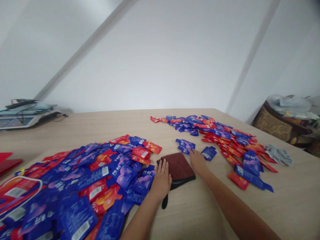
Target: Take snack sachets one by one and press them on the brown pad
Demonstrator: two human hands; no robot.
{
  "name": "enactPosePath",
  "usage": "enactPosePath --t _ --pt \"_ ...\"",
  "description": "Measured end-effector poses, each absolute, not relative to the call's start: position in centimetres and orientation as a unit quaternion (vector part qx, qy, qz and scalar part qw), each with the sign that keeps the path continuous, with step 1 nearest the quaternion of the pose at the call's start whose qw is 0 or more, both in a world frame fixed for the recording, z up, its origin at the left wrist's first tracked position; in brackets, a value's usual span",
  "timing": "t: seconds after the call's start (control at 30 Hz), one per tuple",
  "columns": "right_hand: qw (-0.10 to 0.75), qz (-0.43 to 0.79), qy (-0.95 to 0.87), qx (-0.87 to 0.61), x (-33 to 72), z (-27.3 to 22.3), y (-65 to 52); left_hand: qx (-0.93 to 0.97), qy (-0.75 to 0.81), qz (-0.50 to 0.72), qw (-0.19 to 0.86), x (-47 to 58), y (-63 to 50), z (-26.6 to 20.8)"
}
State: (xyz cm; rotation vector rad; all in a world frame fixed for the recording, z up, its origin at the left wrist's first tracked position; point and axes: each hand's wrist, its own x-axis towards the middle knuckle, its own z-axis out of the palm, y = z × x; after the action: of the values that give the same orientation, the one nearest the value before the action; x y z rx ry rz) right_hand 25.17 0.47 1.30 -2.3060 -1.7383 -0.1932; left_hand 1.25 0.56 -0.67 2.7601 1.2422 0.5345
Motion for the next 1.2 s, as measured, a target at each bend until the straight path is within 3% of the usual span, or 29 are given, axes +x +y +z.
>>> enactPosePath --t 0.1,0.3,0.37,0.53,0.67,1.03,1.2 --pt "0.142 -0.052 -0.580 -0.800 26.3 2.1 0.9 0.896 0.407 0.173 0.035 1.2 0.6 -0.7" --pt "0.388 0.107 -0.570 -0.717 23.6 4.2 1.3 0.895 0.412 0.165 0.040 1.3 0.5 -0.4" --pt "0.365 0.153 -0.618 -0.679 21.3 3.7 0.4 0.894 0.411 0.170 0.041 1.3 0.5 -0.4" --pt "0.228 0.021 -0.697 -0.679 16.4 2.1 -1.6 0.900 0.397 0.177 0.044 1.3 0.6 -0.5" --pt "0.171 -0.012 -0.731 -0.661 14.9 1.6 -1.5 0.899 0.401 0.171 0.039 1.3 0.6 -0.6" --pt "0.147 -0.044 -0.704 -0.693 20.0 0.4 -2.4 0.897 0.407 0.167 0.041 1.2 0.4 -0.5" --pt "0.212 -0.020 -0.667 -0.714 22.6 0.7 -2.8 0.896 0.408 0.167 0.049 1.3 0.4 -0.2"
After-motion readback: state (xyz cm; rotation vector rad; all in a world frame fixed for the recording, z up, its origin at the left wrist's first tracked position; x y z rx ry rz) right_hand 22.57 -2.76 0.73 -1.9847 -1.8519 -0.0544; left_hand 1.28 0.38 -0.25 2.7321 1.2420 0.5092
